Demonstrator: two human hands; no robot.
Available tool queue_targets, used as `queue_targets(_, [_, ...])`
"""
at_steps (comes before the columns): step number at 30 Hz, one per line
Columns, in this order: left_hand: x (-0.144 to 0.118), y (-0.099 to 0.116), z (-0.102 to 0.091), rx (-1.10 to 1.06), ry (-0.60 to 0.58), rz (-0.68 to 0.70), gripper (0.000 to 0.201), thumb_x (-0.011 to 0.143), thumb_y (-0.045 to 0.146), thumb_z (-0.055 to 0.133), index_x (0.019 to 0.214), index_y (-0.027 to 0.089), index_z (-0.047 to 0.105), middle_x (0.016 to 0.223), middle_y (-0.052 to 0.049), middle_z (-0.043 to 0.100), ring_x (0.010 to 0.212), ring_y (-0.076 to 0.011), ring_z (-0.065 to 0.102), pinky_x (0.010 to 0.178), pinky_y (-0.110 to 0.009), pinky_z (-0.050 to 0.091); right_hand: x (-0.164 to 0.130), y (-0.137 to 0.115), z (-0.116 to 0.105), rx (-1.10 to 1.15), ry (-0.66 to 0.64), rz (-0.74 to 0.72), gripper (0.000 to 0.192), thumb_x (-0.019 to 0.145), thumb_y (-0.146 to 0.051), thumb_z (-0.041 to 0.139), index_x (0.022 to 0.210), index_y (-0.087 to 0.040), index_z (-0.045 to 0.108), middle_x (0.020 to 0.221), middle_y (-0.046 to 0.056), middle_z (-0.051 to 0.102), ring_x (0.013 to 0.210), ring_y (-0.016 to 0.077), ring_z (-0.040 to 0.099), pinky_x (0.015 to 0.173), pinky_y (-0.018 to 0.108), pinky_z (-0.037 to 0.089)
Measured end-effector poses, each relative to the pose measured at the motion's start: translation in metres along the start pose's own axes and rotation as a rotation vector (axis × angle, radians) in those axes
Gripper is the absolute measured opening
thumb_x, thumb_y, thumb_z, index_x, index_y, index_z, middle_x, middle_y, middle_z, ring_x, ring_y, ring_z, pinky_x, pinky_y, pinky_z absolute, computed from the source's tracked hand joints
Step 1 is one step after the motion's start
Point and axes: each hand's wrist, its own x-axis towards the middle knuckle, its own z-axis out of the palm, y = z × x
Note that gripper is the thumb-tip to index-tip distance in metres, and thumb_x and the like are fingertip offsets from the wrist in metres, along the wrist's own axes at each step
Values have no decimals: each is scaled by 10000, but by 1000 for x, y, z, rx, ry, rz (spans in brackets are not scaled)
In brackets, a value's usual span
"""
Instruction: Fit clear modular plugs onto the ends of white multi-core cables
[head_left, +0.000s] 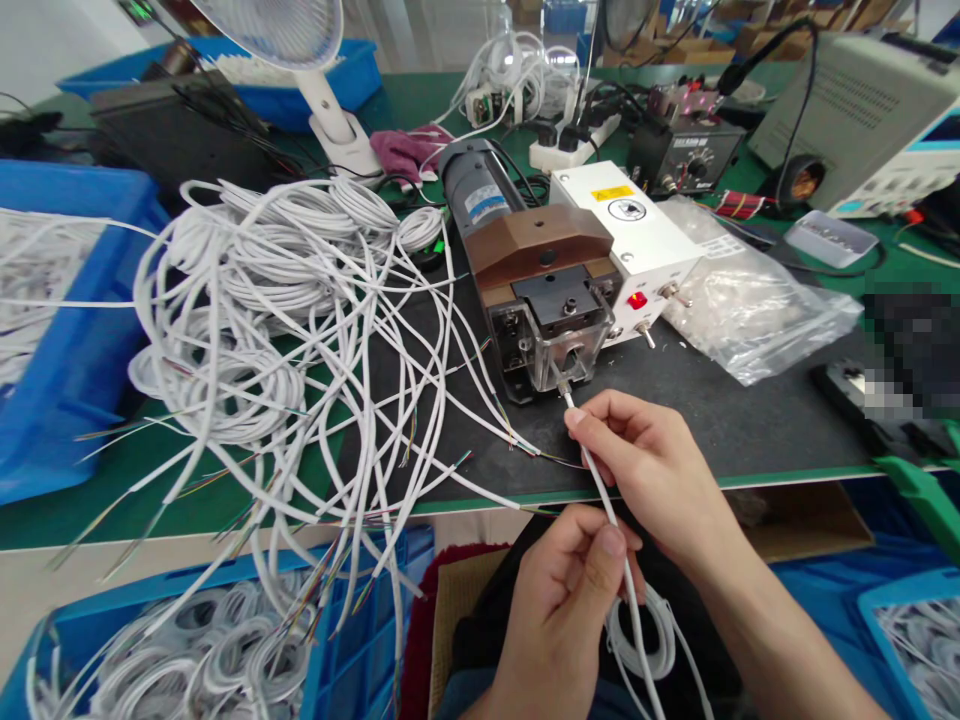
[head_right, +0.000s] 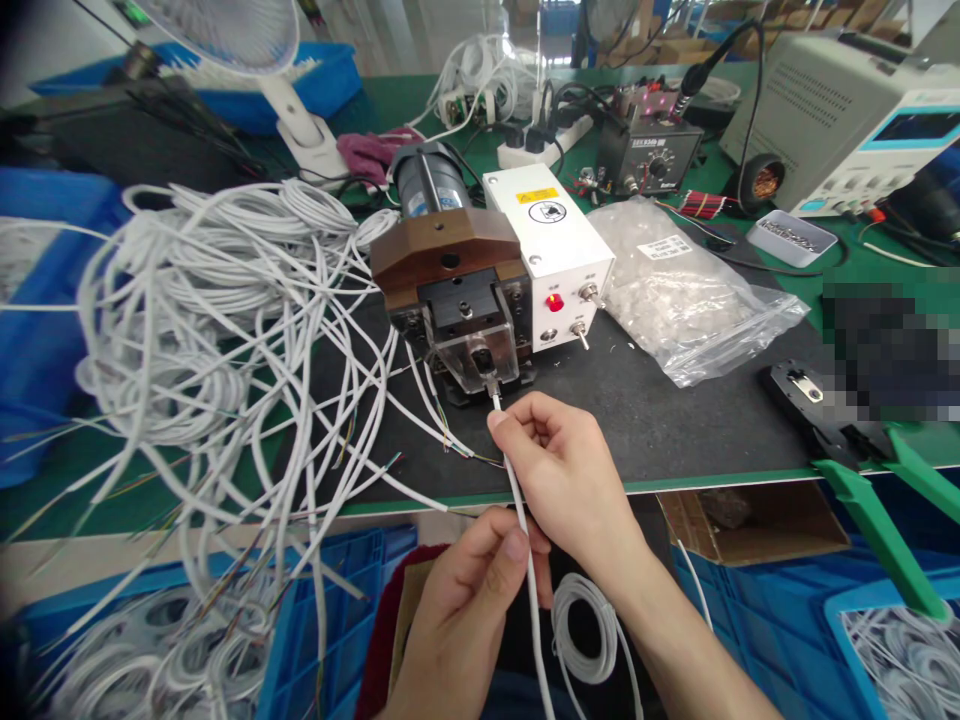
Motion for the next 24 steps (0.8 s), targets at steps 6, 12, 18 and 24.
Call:
queue_targets(6, [1,-2,-1,-24,1,-12,376,1058,500,700,956,140,726,738,-17,664,693,-122,571,698,-236,445,2,0,0,-22,0,-1,356,984,-393,730,698,-209,623,590,-69,532,555,103,402,515,275,304])
queue_targets(12, [2,-2,-1,-32,-13,7,386,1078,512,663,979,143,723,728,-14,652,690,-122,574,692,-235,437,9,-1,3,-11,23,-15,354,969,-376,737,679,-206,626,585,-62,550,554,105,412,522,282,302])
queue_targets(18, [6,1,0,-47,10,32,405,1054,536,690,978,140,722,727,-20,646,705,-138,590,705,-250,450,19,-2,9,22,30,-16,343,957,-374,735,679,-202,634,586,-54,566,546,107,400,515,288,275])
queue_targets(24, [9,4,1,-79,-3,11,430,1031,561,717,968,136,712,700,-14,645,659,-126,549,675,-253,412,20,-3,9,39,24,-2,337,962,-378,722,692,-203,624,607,-51,568,550,111,401,518,288,271])
